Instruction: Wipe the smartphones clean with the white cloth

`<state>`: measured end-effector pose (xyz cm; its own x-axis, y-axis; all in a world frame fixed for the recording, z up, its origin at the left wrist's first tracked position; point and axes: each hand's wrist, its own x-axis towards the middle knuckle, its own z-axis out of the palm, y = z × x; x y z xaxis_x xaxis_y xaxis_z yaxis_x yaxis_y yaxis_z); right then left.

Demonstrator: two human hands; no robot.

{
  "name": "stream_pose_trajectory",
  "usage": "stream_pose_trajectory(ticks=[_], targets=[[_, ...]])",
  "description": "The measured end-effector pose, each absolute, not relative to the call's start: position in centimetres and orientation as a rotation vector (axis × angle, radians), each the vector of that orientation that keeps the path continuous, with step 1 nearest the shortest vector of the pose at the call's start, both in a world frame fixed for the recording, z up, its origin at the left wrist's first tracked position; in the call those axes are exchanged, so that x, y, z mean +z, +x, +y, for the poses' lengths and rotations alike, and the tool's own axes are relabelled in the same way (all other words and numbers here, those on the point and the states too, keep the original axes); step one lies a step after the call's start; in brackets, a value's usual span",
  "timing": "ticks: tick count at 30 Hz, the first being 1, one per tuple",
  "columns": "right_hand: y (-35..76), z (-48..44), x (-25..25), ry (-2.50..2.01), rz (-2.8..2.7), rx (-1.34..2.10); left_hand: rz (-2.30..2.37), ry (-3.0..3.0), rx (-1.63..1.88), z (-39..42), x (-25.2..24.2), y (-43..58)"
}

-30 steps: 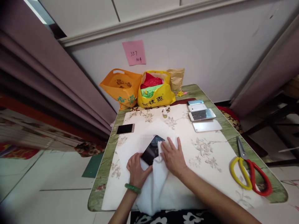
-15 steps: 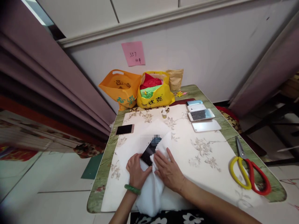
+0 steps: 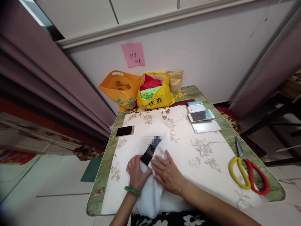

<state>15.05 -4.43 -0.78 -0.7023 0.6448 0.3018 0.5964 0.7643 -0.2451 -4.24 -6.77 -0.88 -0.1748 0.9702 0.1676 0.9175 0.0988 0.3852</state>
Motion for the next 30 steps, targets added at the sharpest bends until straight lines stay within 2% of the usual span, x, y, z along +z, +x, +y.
stream_pose_trajectory(ticks=[3,10,17,22,24,28,30], targets=[[14.7,-3.4,-0.8,-0.89,-2.633,0.211,2.228,1.938,0.62,-6.7,-0.9,-4.2],[12.3,0.6,-0.9,-1.461,-2.351,0.054,2.241,1.948,0.634,-6.7,-1.0,-4.2],[11.6,-0.3,-1.7,-0.933,-2.656,0.213,2.248,1.937,0.626,-6.8,-1.6,-4.4],[11.5,1.1,-1.6,-1.486,-2.388,0.091,2.236,1.942,0.645,-6.9,-1.3,-4.4],[11.1,0.7,-1.7,-1.415,-2.417,0.083,2.239,1.933,0.637,-6.9,-1.3,-4.4],[11.4,0.2,-1.9,-0.921,-2.668,0.18,2.232,1.923,0.615,-6.9,-1.4,-4.4],[11.7,0.7,-1.8,-0.975,-2.648,0.212,2.232,1.923,0.615,-6.9,-1.4,-4.4]])
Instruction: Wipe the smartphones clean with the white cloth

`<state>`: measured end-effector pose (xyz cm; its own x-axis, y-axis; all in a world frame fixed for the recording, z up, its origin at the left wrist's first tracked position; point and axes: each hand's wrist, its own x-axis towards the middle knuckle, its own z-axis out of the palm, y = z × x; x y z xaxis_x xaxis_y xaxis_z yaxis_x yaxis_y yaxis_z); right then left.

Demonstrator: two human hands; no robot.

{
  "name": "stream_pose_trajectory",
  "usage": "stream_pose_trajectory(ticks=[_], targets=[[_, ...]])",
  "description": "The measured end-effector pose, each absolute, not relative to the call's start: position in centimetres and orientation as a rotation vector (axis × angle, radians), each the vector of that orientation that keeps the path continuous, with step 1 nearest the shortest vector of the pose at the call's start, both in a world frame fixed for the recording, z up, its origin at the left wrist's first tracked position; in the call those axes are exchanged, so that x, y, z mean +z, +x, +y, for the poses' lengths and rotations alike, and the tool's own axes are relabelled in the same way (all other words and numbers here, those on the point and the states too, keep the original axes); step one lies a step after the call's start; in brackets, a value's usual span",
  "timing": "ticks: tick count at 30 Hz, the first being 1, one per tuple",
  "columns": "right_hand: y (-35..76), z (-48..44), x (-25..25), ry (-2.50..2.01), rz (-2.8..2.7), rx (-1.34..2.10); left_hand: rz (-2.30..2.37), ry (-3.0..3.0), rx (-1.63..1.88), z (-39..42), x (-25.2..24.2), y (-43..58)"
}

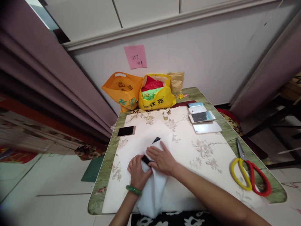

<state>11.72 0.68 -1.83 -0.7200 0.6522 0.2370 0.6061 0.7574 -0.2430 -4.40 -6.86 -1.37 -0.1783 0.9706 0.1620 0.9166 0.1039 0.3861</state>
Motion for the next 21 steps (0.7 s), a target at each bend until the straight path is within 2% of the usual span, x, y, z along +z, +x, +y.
stream_pose_trajectory(ticks=[4,9,15,21], targets=[[11.4,1.3,-1.4,-1.387,-2.422,0.184,2.239,1.905,0.619,-6.8,-1.2,-4.3],[11.1,0.4,-1.6,-0.91,-2.685,0.273,2.239,1.887,0.608,-6.8,-1.1,-4.3],[11.4,2.0,-2.1,-1.414,-2.438,0.098,2.234,1.886,0.605,-6.8,-0.8,-4.2],[12.4,-1.1,-2.1,-1.177,-2.548,0.064,2.226,1.928,0.622,-6.8,-1.0,-4.4]])
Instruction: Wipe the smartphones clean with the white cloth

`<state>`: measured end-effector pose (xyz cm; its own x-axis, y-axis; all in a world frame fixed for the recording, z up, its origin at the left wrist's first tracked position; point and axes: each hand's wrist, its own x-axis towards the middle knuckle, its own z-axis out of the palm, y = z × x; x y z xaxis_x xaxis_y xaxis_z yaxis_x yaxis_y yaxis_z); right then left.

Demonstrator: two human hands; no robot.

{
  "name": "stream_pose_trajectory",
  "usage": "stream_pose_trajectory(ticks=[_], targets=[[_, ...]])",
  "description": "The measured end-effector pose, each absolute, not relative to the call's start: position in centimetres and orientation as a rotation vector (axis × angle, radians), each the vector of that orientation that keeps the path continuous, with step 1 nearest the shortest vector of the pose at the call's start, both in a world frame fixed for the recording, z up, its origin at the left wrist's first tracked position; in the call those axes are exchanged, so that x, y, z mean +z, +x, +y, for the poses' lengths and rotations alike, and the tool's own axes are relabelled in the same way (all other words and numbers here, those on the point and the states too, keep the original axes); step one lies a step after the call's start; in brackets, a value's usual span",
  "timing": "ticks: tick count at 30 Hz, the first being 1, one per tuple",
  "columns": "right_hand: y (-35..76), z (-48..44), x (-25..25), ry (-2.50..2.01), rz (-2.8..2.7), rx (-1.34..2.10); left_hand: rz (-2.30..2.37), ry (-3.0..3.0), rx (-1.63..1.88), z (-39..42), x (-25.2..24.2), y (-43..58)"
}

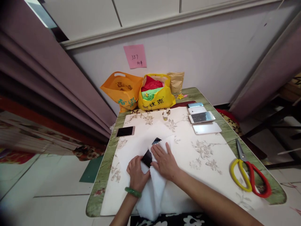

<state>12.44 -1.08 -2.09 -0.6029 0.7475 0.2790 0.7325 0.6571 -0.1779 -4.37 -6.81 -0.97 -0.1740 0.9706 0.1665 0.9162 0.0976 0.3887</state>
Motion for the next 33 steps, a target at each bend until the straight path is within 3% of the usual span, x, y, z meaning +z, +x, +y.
stream_pose_trajectory(ticks=[8,22,33], targets=[[15.1,-3.2,-2.0,-1.54,-2.359,-0.013,2.227,1.981,0.63,-6.8,-1.3,-4.5],[11.8,2.4,-1.4,-1.514,-2.4,0.154,2.245,1.972,0.631,-6.6,-1.3,-4.5],[11.8,-1.5,-0.9,-0.923,-2.683,0.411,2.224,1.968,0.618,-6.9,-1.7,-4.6]])
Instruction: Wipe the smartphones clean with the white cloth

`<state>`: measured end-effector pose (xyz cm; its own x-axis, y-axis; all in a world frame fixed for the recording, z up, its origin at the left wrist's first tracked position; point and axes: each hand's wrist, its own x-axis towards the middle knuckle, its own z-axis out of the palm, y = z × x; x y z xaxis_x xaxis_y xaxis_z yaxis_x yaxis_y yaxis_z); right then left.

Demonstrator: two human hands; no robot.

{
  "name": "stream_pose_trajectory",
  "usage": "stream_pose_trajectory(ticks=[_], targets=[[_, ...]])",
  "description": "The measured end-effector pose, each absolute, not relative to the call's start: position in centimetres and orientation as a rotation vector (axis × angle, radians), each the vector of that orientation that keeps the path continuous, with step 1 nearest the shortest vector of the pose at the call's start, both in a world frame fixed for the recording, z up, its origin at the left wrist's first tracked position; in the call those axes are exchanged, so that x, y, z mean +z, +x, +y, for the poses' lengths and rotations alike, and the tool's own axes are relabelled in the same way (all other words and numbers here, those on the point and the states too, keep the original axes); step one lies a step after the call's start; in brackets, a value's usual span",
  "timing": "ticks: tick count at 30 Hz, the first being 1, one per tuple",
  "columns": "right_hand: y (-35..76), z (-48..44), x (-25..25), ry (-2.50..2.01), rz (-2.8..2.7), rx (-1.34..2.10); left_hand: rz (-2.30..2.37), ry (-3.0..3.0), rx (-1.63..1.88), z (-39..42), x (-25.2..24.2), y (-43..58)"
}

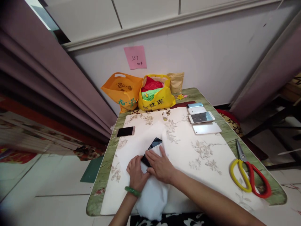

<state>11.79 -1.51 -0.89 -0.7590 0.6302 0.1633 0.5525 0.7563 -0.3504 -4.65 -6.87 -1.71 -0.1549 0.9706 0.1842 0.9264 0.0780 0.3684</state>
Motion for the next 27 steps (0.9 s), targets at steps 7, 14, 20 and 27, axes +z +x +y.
stream_pose_trajectory(ticks=[7,14,20,27], targets=[[15.9,0.1,-1.5,-1.192,-2.606,0.281,2.237,1.979,0.636,-6.8,-1.4,-4.5],[11.2,1.8,-1.5,-1.35,-2.455,0.188,2.24,1.994,0.638,-6.8,-1.6,-4.5],[12.1,-1.0,-0.6,-0.8,-2.697,0.386,2.228,2.001,0.614,-6.8,-1.8,-4.7],[16.8,1.5,-1.1,-1.17,-2.602,0.294,2.242,1.962,0.616,-6.6,-1.1,-4.4]])
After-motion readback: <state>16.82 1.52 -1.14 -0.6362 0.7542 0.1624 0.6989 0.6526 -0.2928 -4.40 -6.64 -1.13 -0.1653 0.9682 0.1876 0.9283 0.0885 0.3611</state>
